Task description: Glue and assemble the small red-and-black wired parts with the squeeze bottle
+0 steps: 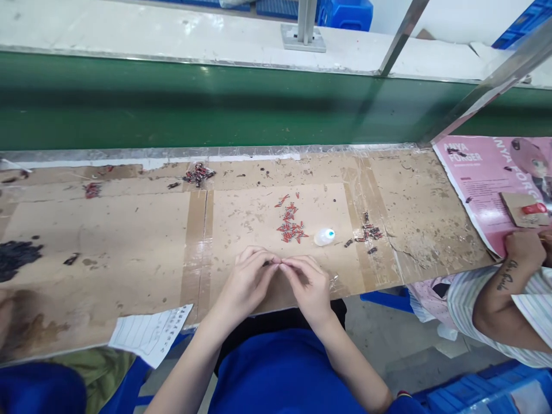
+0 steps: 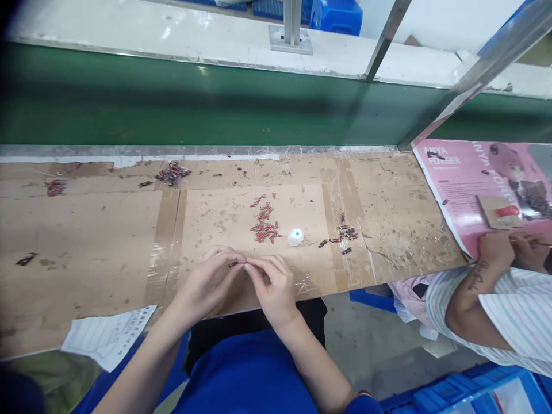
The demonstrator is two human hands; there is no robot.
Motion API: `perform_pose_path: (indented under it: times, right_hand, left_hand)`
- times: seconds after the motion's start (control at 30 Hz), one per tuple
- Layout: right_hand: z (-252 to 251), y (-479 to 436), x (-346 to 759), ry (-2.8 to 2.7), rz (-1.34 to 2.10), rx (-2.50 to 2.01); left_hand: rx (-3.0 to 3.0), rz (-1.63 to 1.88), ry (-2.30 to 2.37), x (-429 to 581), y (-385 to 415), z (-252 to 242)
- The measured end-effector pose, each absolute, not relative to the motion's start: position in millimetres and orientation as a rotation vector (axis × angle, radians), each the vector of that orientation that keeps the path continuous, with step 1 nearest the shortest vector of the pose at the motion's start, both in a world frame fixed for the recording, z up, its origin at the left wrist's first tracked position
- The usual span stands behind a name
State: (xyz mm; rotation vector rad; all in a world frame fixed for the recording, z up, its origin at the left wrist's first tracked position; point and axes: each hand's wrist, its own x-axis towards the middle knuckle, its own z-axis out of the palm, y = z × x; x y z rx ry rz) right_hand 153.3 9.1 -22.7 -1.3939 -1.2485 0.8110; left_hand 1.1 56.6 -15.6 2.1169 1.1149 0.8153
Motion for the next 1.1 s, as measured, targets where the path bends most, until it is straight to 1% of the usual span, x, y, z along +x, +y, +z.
perform_pose_path:
  times: [0.07,0.23,0.4,0.73,0.9,1.1]
  right_hand:
    - [-26.3,10.2,152.6,-1.215,0.854,-1.401]
    - [-39.0,15.5,156.9,-1.172,0.920,-1.514]
    - [-45.6,17.5,154.7,-1.168,0.919,-1.574]
    - [-37.2,19.0,138.7,-0.977,1.044,-1.539]
    - [-31.9,17.9,139.3,-1.034,1.002,-1.527]
    - [-22.8,13.0,142.3,-1.185,0.932,-1.483]
  left_hand:
    - [2.123,0.859,1.139,-5.1,54.9,-20.4]
    - [2.222,0.915,1.481,-19.1,47.7,-49.9]
    - [2.182,0.969,1.495,-15.4,40.1,-69.7]
    - [1.893,1.124,1.451,-3.8,30.9,-53.0]
    - [1.746,1.115,1.390,0.6,29.2,-36.9]
    - [1.382,1.094,1.404,3.8,23.1,-28.9]
